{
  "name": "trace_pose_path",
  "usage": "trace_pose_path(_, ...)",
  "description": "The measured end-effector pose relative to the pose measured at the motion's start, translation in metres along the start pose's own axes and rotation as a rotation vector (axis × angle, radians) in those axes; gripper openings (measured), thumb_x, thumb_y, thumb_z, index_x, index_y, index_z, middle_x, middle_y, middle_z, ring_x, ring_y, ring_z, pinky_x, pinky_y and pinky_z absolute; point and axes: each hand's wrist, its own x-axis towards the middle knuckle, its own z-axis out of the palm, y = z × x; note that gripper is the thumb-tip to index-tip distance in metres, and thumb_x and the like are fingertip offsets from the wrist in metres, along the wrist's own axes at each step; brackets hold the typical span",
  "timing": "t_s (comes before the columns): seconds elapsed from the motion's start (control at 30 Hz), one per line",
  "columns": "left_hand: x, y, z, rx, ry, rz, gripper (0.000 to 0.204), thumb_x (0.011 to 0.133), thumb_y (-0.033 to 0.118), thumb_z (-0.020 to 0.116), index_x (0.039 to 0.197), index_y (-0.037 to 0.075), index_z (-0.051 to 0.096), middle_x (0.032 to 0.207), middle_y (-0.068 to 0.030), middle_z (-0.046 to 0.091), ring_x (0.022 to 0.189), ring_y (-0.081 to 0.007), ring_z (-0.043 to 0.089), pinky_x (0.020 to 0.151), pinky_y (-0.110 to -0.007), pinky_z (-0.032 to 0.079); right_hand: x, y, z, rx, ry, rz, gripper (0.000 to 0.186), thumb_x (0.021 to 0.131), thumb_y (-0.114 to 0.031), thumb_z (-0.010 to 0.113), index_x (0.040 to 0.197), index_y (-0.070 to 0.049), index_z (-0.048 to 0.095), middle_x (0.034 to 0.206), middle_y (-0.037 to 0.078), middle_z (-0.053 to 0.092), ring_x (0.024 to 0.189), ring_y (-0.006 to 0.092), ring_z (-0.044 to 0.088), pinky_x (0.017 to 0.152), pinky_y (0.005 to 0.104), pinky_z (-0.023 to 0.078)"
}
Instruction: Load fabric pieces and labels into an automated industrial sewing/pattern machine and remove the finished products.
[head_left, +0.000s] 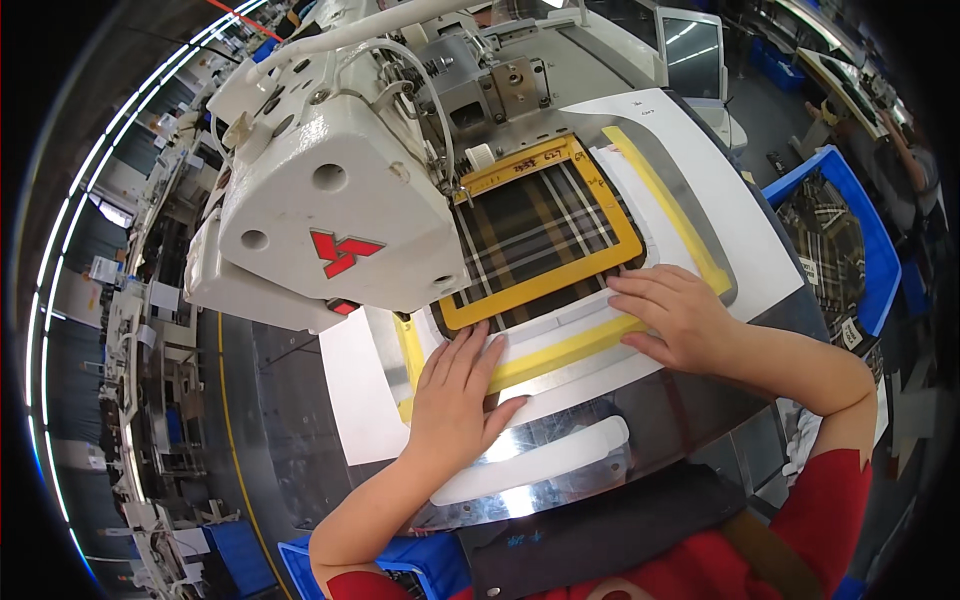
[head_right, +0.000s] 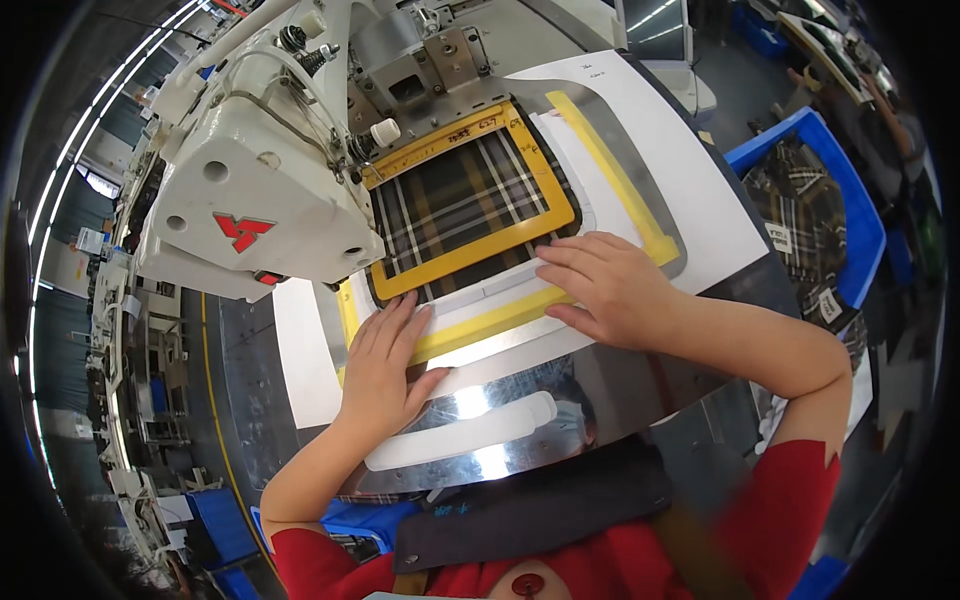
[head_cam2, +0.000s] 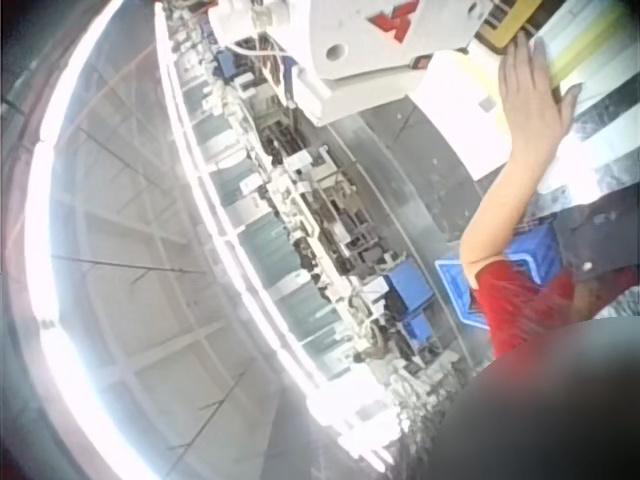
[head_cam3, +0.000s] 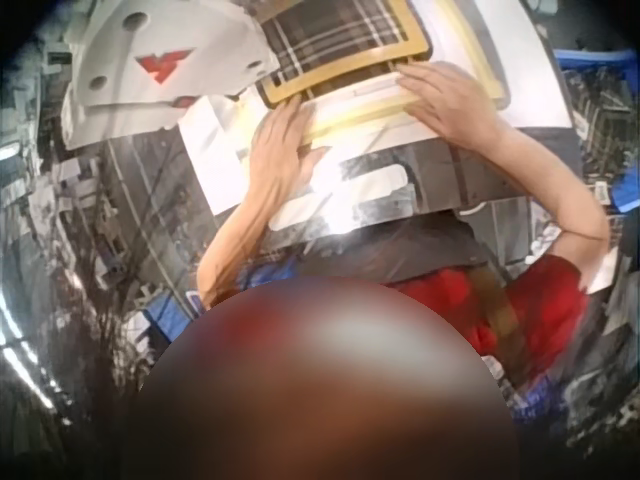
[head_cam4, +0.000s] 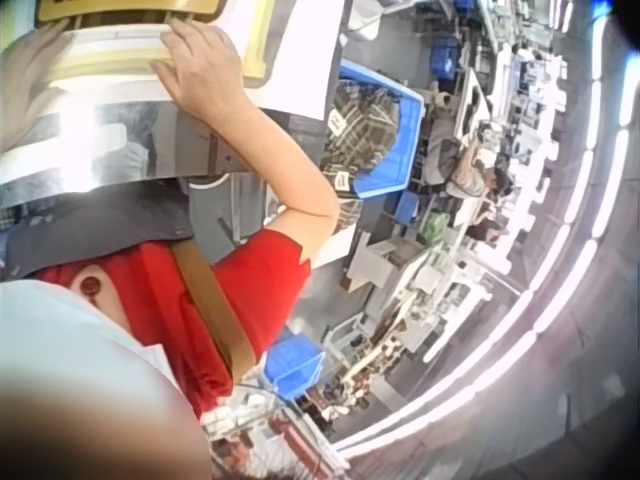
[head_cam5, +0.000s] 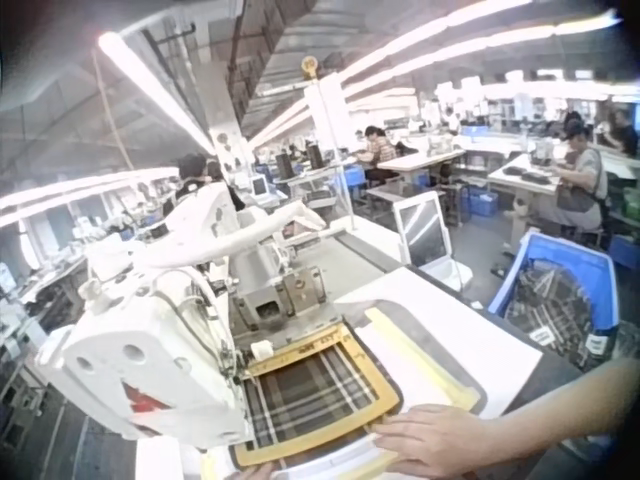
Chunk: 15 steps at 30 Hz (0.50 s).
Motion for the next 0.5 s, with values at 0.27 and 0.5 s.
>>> trace_pose_path(0.27,-0.0022,-0.0019,-0.0005,-0.058,-0.034,-0.012,0.055,0.079,0.03,0.069,0.126,0.006,0.055,0.135,-0.0132,0.053,0.122,-0.0326,0.05,0.103,-0.044,0.036,0.0007,-0.0002,-0.001,0.049,-0.015,0.061,0.039,0.082,-0.026,0.07,0.111,-0.001,0.063,0.12,0.015,0.062,0.113,0.03,0.058,0.1,0.043,0.042)
trace_pose_path(0.5,-0.0005,-0.0024,-0.0003,-0.007,-0.014,-0.022,0.052,0.078,0.03,0.071,0.122,0.006,0.057,0.131,-0.0127,0.056,0.12,-0.032,0.052,0.102,-0.044,0.037,-0.0009,-0.0015,0.0031,-0.037,-0.008,0.054,0.042,0.085,-0.033,0.067,0.11,0.001,0.064,0.119,0.017,0.063,0.113,0.0304,0.06,0.102,0.0433,0.042)
